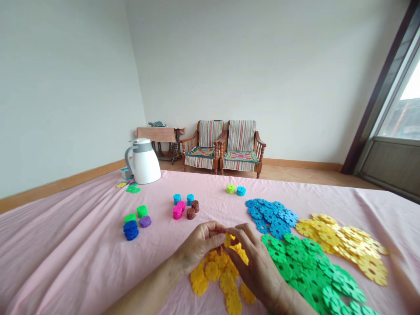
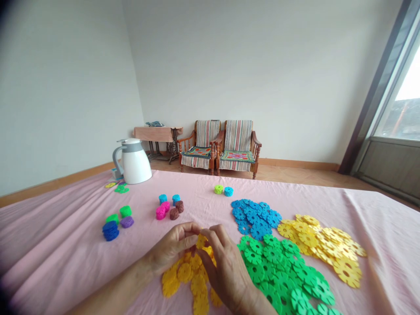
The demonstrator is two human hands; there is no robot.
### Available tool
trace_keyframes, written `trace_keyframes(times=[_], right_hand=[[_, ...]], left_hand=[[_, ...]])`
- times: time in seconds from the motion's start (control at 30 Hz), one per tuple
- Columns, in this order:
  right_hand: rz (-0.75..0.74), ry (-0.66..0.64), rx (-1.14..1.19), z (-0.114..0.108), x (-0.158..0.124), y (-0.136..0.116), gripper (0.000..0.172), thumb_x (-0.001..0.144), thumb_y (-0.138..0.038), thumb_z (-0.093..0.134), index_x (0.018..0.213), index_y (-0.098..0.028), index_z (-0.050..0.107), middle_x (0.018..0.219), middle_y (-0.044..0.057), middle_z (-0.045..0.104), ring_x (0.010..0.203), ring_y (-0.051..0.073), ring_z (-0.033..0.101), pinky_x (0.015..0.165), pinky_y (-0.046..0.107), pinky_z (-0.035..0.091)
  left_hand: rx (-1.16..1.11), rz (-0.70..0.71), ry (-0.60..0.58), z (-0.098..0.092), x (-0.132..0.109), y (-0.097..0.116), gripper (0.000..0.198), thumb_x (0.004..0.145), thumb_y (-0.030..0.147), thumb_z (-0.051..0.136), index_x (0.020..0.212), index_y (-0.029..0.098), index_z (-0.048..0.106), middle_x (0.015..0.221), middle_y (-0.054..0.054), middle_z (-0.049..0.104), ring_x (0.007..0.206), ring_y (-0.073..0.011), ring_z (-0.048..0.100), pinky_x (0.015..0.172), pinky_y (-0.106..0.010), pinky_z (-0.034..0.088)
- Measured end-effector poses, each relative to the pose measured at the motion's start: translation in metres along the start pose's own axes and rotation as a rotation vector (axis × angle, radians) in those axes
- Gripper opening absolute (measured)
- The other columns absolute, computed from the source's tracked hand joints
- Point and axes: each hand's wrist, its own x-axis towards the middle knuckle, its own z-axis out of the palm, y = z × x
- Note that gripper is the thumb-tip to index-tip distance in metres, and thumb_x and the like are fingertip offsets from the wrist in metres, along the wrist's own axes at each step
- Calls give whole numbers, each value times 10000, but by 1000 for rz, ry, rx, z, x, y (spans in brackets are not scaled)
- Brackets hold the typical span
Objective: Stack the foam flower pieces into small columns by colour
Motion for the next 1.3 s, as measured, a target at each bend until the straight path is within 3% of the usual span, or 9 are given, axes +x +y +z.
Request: trace_keyframes(times=[0.1, 0.23, 0.4, 0.53, 0.67, 0.77, 0.9, 1.13, 1.3], right_hand=[[15, 70, -12, 2, 0, 4, 231, 850, -192, 468, 1078, -225, 441, 933, 38, 522, 835, 146, 525, 717, 279, 458], [94, 158, -64, 4, -1, 16, 190, 828, -197, 478, 1014, -214, 441, 829, 13, 512, 765, 145, 504, 679, 281, 432], [188, 193, -91, 6, 0, 26, 142, 804, -206, 489, 943, -210, 461, 799, 1, 508, 699, 125, 497, 647, 263, 415], [257, 128, -115, 7, 11, 31, 154, 762, -198, 509, 914, -197, 481, 791, -2, 515, 661, 114, 511, 629, 251, 412], [320, 44, -133, 12, 35, 41, 117, 725, -194, 533, 840, -180, 516, 759, 1, 537, 649, 114, 525, 639, 250, 409], [331, 13, -122, 22, 54, 51, 136, 689, -204, 583, 820, -173, 562, 749, 4, 559, 642, 110, 529, 630, 240, 407], [362, -26, -109, 37, 73, 63, 151, 623, -180, 631, 771, -156, 614, 737, 12, 575, 620, 101, 521, 583, 216, 394], [390, -62, -73, 43, 84, 78, 202, 635, -179, 622, 833, -142, 640, 744, 24, 591, 628, 106, 534, 573, 220, 408], [312, -124, -22, 32, 79, 54, 129, 721, -170, 559, 802, -187, 658, 777, 18, 606, 690, 108, 557, 655, 236, 426]], left_hand=[[72, 51, 58, -2, 2, 0, 316, 795, 408, 597, 881, 104, 610, 764, -68, 636, 629, -113, 563, 559, -198, 390], [244, 164, 279, -12, 6, -1, 313, 813, 424, 558, 822, 112, 580, 697, -52, 632, 568, -105, 537, 511, -194, 377], [271, 277, 489, -21, 8, -1, 300, 779, 425, 580, 780, 126, 567, 603, 4, 576, 496, -84, 484, 473, -185, 375], [169, 344, 618, -14, 3, 16, 282, 750, 395, 616, 837, 130, 577, 621, 7, 591, 514, -81, 497, 479, -178, 378], [-153, 368, 682, 0, -9, 41, 212, 727, 270, 654, 876, 131, 595, 684, 6, 601, 564, -67, 521, 504, -154, 391], [-509, 318, 770, 3, -17, 48, 126, 752, 146, 609, 876, 125, 600, 672, 10, 589, 546, -53, 516, 498, -145, 404], [-815, 187, 883, -10, -20, 30, 101, 816, 71, 496, 851, 119, 579, 592, 28, 537, 450, -40, 470, 427, -148, 384], [-855, 29, 1016, -22, -24, 13, 148, 851, 62, 415, 839, 142, 539, 732, -16, 571, 582, -86, 579, 534, -207, 479], [-793, -60, 1053, -22, -27, 15, 209, 849, 88, 367, 936, 151, 547, 846, -66, 581, 691, -123, 609, 603, -244, 497]])
